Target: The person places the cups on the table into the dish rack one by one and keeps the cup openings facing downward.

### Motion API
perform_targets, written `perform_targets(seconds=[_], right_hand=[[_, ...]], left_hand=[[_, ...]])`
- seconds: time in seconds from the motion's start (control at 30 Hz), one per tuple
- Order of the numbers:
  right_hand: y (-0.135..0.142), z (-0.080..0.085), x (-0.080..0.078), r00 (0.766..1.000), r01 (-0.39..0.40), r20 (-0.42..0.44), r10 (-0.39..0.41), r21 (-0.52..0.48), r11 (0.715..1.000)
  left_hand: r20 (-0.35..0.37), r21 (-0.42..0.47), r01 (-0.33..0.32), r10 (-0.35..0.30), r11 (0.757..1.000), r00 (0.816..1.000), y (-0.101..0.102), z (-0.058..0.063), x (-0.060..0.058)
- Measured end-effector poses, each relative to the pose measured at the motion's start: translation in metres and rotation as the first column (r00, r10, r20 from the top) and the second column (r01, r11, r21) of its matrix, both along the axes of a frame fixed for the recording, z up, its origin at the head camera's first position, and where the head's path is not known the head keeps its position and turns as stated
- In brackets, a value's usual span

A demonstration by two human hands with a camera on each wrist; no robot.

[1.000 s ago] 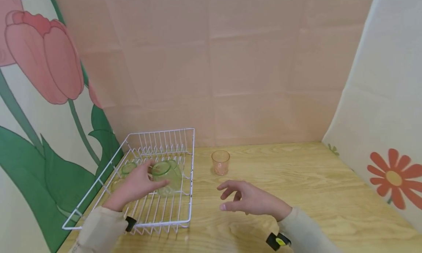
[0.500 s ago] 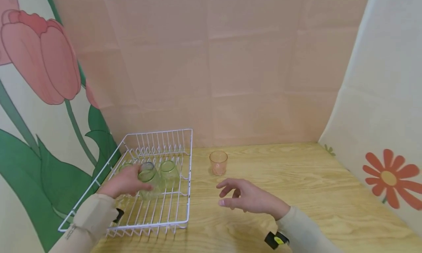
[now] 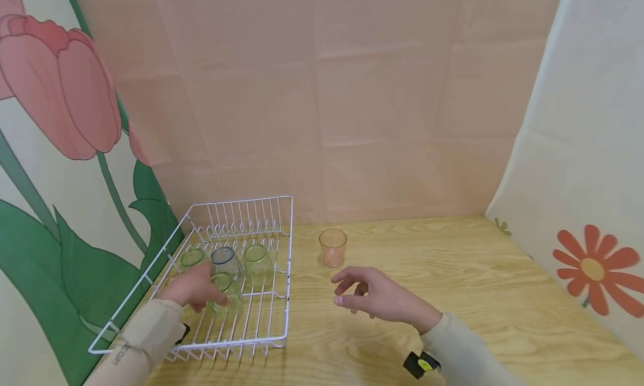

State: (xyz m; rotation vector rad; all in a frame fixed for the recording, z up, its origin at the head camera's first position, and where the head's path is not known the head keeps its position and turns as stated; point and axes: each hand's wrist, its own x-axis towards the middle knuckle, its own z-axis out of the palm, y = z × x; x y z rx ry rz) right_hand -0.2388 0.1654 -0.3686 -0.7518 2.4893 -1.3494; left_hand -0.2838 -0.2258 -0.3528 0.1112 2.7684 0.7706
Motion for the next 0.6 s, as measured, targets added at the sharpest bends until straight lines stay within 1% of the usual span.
perform_targets(seconds=[0.37, 0.6], right_hand=[[-0.0007, -0.0023, 0.0, 1.0, 0.011, -0.002, -0.011, -0.001, 1.0], [-0.0003, -0.0048, -0.0035, 0.999, 0.027, -0.024, -0.027, 0.021, 0.999]], left_hand=[[0.01, -0.016, -0.068, 0.068, 0.998, 0.998, -0.0019, 0.001, 0.005], [-0.005, -0.02, -0.076, 0.076, 0.997, 0.997, -0.004, -0.0027, 0.0033]])
